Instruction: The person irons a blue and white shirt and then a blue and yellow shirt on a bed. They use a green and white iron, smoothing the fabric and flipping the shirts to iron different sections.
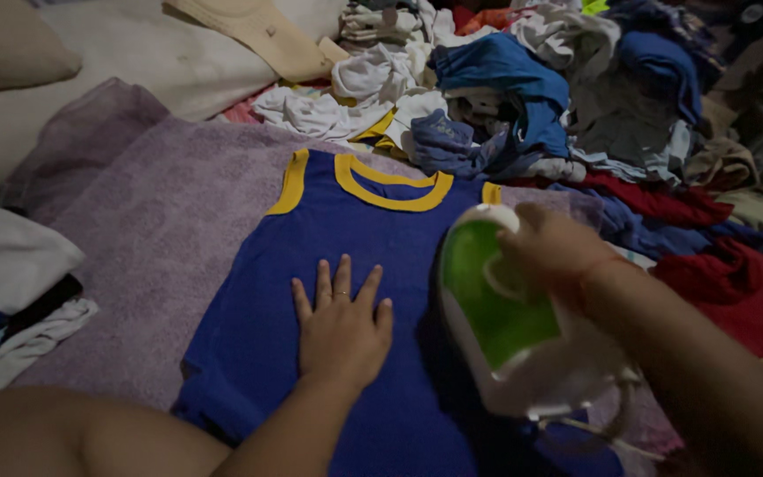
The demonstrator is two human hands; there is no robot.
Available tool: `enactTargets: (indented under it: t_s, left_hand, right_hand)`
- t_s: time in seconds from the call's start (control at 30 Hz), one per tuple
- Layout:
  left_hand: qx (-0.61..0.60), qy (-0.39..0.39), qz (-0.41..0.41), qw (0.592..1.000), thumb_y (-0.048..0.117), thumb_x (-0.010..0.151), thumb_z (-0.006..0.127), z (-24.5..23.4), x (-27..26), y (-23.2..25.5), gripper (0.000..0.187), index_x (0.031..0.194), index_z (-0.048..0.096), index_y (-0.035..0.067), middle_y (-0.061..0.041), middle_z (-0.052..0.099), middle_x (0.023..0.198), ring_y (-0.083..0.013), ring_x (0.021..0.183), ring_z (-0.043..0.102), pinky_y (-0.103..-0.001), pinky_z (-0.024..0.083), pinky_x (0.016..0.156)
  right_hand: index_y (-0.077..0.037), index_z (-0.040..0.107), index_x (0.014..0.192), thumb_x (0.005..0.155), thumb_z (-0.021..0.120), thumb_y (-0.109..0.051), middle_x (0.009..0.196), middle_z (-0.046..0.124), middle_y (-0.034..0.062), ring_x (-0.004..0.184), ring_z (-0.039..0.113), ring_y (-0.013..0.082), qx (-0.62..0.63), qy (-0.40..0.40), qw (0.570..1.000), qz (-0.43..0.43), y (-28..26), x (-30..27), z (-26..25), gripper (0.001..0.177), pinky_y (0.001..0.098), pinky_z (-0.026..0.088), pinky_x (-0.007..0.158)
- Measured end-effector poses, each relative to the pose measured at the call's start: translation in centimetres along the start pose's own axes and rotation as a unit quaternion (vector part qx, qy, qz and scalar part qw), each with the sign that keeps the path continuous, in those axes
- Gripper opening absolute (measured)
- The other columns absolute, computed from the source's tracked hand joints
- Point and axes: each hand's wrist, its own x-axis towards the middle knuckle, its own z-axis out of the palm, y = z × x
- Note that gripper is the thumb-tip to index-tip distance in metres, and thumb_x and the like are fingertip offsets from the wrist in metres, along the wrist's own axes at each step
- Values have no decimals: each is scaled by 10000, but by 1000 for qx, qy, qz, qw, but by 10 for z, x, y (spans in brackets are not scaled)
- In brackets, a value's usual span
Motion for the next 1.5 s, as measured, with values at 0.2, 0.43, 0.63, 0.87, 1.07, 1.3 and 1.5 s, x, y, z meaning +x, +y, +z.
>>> enactTargets:
  t_s: [0.2, 0.43, 0.63, 0.87, 1.07, 1.3, 1.5]
  left_hand:
    - [-12, 1, -8, 1000, 433, 949, 445, 2, 1, 1, 603, 1535, 445, 287, -144, 284, 1653, -378, 1545, 160, -613, 16, 1178]
    - [-11, 9, -3, 1000, 435, 947, 449, 4, 1, 0, 610, 1538, 441, 287, -143, 287, 1651, -369, 1526, 167, -612, 21, 1179]
    - [-8, 2, -5, 1000, 439, 958, 442, -1, -1, -1, 601, 1540, 438, 289, -136, 287, 1653, -366, 1532, 161, -612, 26, 1184]
    - [10, -28, -7, 1000, 441, 973, 391, 0, 2, 0, 609, 1563, 395, 287, -123, 250, 1670, -346, 1510, 131, -612, 14, 1185]
    - [13, -16, -4, 1000, 423, 981, 362, 4, 3, -1, 608, 1567, 384, 261, -130, 246, 1670, -363, 1548, 134, -620, 10, 1171]
    - [14, 19, 8, 1000, 405, 993, 379, 15, 4, -5, 584, 1548, 428, 231, -139, 294, 1654, -352, 1501, 184, -626, 42, 1178]
    - [-17, 7, 12, 1000, 350, 983, 419, 27, 16, -27, 550, 1519, 425, 228, -74, 332, 1627, -300, 1523, 230, -592, 116, 1196]
  right_hand:
    - [-34, 691, 1258, 1004, 584, -423, 1157, 722, 219, 998, 730, 364, -166, 44, 982, -80, -1, 109, 10, 477, 462, 582, 893]
    - [14, 739, 1116, 961, 654, -449, 1099, 717, 260, 1025, 699, 404, -152, 83, 980, -96, -1, 183, 18, 496, 469, 549, 892]
    - [-30, 733, 1194, 923, 633, -267, 993, 784, 201, 808, 753, 332, -54, -8, 990, -133, 13, 114, 5, 373, 474, 597, 719]
    - [-181, 547, 1434, 913, 685, -276, 1001, 787, 123, 662, 712, 218, 114, -54, 987, -104, 3, -17, -4, 547, 381, 576, 528]
    - [-263, 520, 1476, 946, 666, -319, 1020, 770, 107, 621, 667, 239, 81, -53, 995, -35, -25, -1, -6, 553, 372, 564, 542]
    - [-122, 661, 1343, 918, 687, -281, 938, 751, 134, 684, 684, 199, 85, -46, 983, -155, -30, 91, 14, 455, 369, 584, 581]
    - [-132, 716, 1274, 850, 721, -244, 942, 771, 107, 688, 698, 182, 44, -57, 978, -195, -25, 83, 14, 438, 345, 591, 595]
